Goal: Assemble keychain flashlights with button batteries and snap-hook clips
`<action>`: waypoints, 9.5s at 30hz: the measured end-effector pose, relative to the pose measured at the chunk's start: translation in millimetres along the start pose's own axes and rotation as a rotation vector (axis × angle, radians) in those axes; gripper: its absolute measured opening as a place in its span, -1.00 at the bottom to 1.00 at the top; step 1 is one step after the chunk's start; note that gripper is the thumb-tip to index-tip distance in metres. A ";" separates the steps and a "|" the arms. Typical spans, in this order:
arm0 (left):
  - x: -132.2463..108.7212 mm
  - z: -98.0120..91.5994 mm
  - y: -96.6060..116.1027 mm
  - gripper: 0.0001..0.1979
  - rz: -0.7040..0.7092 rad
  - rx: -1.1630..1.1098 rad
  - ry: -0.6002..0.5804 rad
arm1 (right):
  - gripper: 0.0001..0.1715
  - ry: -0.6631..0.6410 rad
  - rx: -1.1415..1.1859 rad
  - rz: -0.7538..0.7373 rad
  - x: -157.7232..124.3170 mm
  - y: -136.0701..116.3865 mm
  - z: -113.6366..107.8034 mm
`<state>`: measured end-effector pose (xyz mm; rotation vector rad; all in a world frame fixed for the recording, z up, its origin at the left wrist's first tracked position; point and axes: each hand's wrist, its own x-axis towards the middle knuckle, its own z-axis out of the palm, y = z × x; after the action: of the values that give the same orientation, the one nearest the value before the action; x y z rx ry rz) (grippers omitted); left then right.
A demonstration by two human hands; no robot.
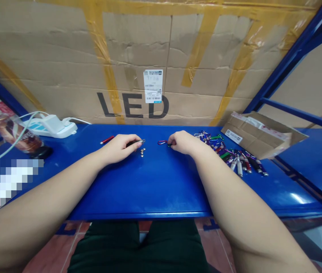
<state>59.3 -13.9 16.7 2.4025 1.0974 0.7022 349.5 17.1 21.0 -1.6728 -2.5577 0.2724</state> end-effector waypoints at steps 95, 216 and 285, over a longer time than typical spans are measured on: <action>4.3 17.1 9.3 -0.67 -0.349 -0.929 -0.010 | -0.47 0.156 1.051 -0.399 -6.6 -64.5 29.7; 1.5 -11.5 -30.1 -0.63 -0.068 0.196 -0.039 | -0.62 0.187 0.001 -0.693 13.8 -64.9 42.0; 0.8 -4.0 -19.1 -0.77 0.181 0.030 -0.051 | -0.93 0.045 0.225 -0.382 1.8 -62.4 26.7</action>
<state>46.4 -1.0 9.7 2.5528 0.8846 0.6829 288.3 -8.5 6.5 -1.0777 -2.6263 0.4654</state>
